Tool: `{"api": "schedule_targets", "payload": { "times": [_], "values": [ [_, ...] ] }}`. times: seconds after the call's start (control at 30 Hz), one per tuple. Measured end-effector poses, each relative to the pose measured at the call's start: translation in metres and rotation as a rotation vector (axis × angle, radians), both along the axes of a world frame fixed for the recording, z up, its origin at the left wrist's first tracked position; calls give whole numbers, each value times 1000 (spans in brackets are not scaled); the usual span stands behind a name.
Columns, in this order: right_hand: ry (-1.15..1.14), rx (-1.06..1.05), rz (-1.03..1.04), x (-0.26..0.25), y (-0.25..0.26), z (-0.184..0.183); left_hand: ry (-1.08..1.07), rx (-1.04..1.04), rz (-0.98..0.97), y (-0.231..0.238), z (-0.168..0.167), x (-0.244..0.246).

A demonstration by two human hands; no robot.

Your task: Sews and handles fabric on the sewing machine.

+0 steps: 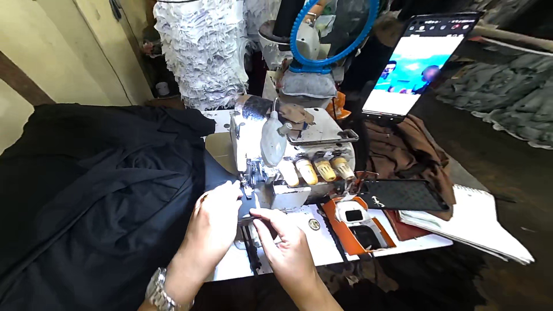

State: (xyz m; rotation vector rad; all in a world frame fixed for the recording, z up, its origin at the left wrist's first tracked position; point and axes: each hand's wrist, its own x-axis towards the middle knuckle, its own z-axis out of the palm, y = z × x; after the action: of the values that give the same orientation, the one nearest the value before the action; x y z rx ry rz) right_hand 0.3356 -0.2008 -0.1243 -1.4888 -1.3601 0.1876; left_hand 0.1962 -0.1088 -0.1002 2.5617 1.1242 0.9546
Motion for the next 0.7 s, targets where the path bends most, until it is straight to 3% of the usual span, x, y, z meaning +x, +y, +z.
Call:
{"api": "schedule_targets", "payload": {
  "times": [0.17, 0.33, 0.53, 0.7],
  "values": [
    [-32, 1, -8, -1, 1, 6, 50, -107, 44, 49, 26, 15],
    [-29, -37, 18, -1, -3, 8, -145, -184, 65, 70, 24, 23],
    [25, -55, 72, 3, -4, 16, -507, -9, 137, 34, -2, -7],
    [73, 51, 177, -9, 7, 15, -542, 139, 18, -27, -16, -11]
  ]
}}
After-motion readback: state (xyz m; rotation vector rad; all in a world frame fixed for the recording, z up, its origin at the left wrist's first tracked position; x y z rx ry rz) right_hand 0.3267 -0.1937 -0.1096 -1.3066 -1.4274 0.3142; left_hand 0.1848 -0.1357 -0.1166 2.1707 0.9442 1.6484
